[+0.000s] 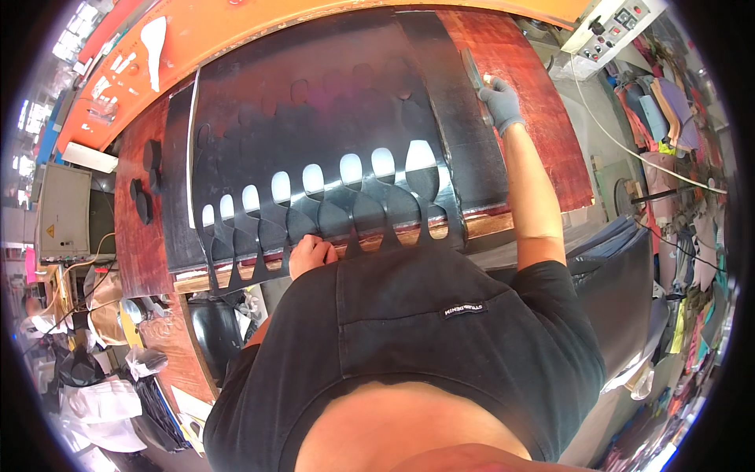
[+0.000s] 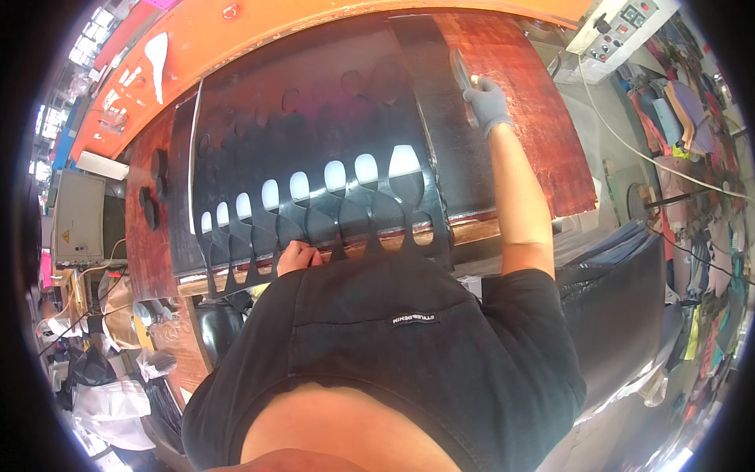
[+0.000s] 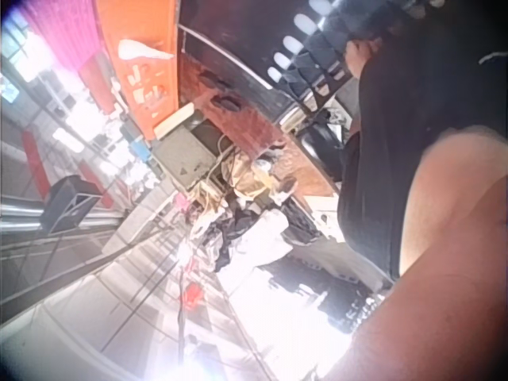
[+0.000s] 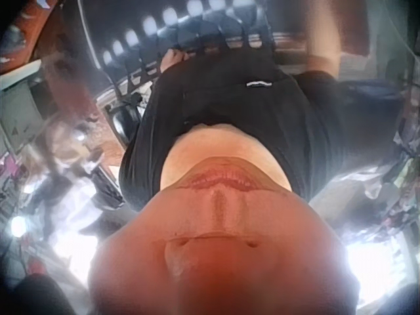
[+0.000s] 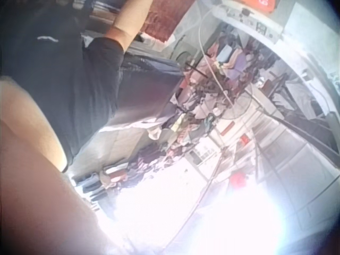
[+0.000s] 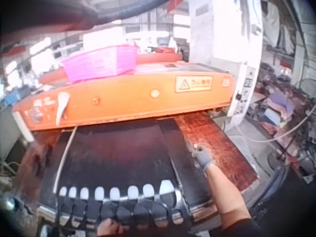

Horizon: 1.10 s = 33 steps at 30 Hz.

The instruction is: The person repeatedly places a white strip of material into a hydraulic press, closes the press to compress it, then opens the press and removes the strip. This cycle is repeated multiple times. The person also handles a black rubber mat with oval cutouts, aligning and pressing it under the press.

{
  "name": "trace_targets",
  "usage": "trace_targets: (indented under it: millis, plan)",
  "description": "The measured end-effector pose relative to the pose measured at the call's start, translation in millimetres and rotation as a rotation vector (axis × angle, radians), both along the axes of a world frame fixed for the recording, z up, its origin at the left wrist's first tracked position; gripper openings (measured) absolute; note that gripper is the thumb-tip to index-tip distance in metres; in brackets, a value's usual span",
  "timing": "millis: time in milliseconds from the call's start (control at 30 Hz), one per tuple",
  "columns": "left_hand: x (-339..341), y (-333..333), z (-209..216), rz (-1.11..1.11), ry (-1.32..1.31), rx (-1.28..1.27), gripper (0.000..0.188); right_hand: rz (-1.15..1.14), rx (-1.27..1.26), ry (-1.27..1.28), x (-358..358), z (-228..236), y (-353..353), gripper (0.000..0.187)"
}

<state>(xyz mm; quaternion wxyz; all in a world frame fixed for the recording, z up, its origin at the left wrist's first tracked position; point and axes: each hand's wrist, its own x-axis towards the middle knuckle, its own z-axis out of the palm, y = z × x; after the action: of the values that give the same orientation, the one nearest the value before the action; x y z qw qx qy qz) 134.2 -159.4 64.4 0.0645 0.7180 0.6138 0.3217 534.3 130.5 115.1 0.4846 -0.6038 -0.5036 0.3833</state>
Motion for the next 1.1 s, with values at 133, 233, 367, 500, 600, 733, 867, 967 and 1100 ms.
trace_targets:
  millis: [133,233,367,500,600,733,867,967,1100]
  plan:
    - [11.2,-0.7,22.4,0.036,-0.064,-0.187,0.007,-0.068,-0.091,-0.502,31.2,-5.4,-31.7,0.049]
    - [7.7,13.4,58.3,-0.117,0.087,-0.42,0.022,-0.059,0.017,-1.095,27.6,-7.8,-46.6,0.052]
    - [2.0,52.7,101.2,-0.317,0.2,-0.383,0.032,0.154,0.1,-0.602,-18.0,-3.7,-41.5,0.054]
    - [28.8,109.5,107.4,-0.543,-0.125,-0.347,0.031,0.341,-0.212,-0.429,-56.3,6.7,-25.2,0.054]
    - [64.6,148.7,94.7,-0.586,-0.147,-0.312,0.031,0.267,-0.268,-0.408,-65.6,16.4,-21.0,0.055]
    - [110.9,198.1,71.3,-0.58,-0.221,-0.279,0.034,0.297,-0.224,-0.478,-72.8,21.8,-24.7,0.051]
    - [129.1,234.3,51.0,-0.536,-0.274,-0.395,0.039,0.257,-0.271,-0.528,-75.3,21.2,-18.6,0.045]
    - [129.0,246.7,39.4,-0.527,-0.4,-0.502,0.04,0.299,-0.471,-0.266,-70.3,20.9,-9.0,0.044]
    - [124.9,254.0,35.0,-0.505,-0.575,-0.643,0.048,0.32,-0.334,-0.323,-80.6,16.1,-11.5,0.047]
